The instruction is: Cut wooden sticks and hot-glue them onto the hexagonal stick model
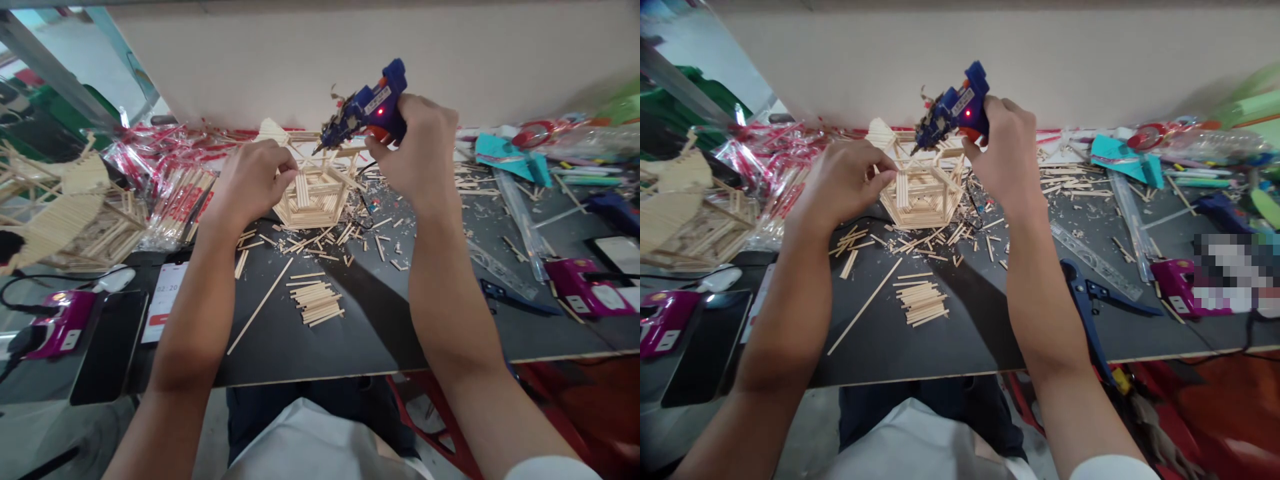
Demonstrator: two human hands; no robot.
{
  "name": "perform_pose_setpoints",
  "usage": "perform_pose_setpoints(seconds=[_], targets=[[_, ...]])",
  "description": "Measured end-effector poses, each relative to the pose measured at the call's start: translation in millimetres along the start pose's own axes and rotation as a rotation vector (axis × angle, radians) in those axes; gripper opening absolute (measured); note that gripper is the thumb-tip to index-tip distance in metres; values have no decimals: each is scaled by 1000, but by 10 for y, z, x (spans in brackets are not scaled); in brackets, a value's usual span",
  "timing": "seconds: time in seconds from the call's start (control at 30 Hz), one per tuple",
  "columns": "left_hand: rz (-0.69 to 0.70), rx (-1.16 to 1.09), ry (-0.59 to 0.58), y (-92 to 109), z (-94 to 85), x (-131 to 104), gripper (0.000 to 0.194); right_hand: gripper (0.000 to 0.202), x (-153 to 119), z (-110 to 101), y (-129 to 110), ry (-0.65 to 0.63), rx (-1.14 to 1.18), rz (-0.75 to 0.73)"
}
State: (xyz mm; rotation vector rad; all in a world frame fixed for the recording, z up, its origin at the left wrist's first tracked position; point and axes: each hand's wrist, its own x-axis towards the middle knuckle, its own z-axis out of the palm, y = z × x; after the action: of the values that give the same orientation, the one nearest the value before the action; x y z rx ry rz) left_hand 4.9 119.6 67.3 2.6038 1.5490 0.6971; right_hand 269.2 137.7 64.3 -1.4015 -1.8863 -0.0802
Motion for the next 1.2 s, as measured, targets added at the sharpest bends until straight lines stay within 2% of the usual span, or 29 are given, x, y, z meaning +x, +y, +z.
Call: perform_pose_setpoints(seconds=[0.1,0.17,0.3,0.4,0.47,0.5,0.6,0.7,0.77,0.83,0.9,1.0,1.1,1.2], targets=[[-3,-3,0,13,-9,1,19,13,-112,-182,73,26,-97,112],[-22,-7,0,37,-20,-1,17,16,-224,-311,171,-32,-192,210],[-82,-21,16,74,-52,-15,14,30,-491,-444,427,-348,-378,421],[-115,1,10,67,-95,-36,16,38,-688,-410,560,-633,-469,531],[-123,0,-21,52,-132,-51,17,39,-802,-388,575,-740,-530,554],[-125,-7,-27,43,-150,-58,16,37,-853,-392,554,-749,-560,541],[-124,-40,1,14,-198,-70,13,33,-975,-456,363,-674,-568,422],[-75,-100,58,-17,-236,-79,12,28,-1059,-457,-1,-635,-285,177],[-45,-129,92,-29,-258,-92,15,18,-1111,-340,-276,-689,-66,-21],[-34,-142,97,-29,-278,-110,18,19,-1167,-145,-505,-817,28,-142],[-37,-138,77,-23,-289,-126,22,20,-1223,66,-647,-893,7,-178],[-48,-126,51,-17,-294,-136,27,20,-1289,272,-708,-964,-55,-174],[-67,-99,88,-18,-317,-144,26,18,-1318,288,-693,-964,-80,-179],[-141,-58,174,-34,-403,-181,33,15,-1304,166,-672,-928,6,-124]])
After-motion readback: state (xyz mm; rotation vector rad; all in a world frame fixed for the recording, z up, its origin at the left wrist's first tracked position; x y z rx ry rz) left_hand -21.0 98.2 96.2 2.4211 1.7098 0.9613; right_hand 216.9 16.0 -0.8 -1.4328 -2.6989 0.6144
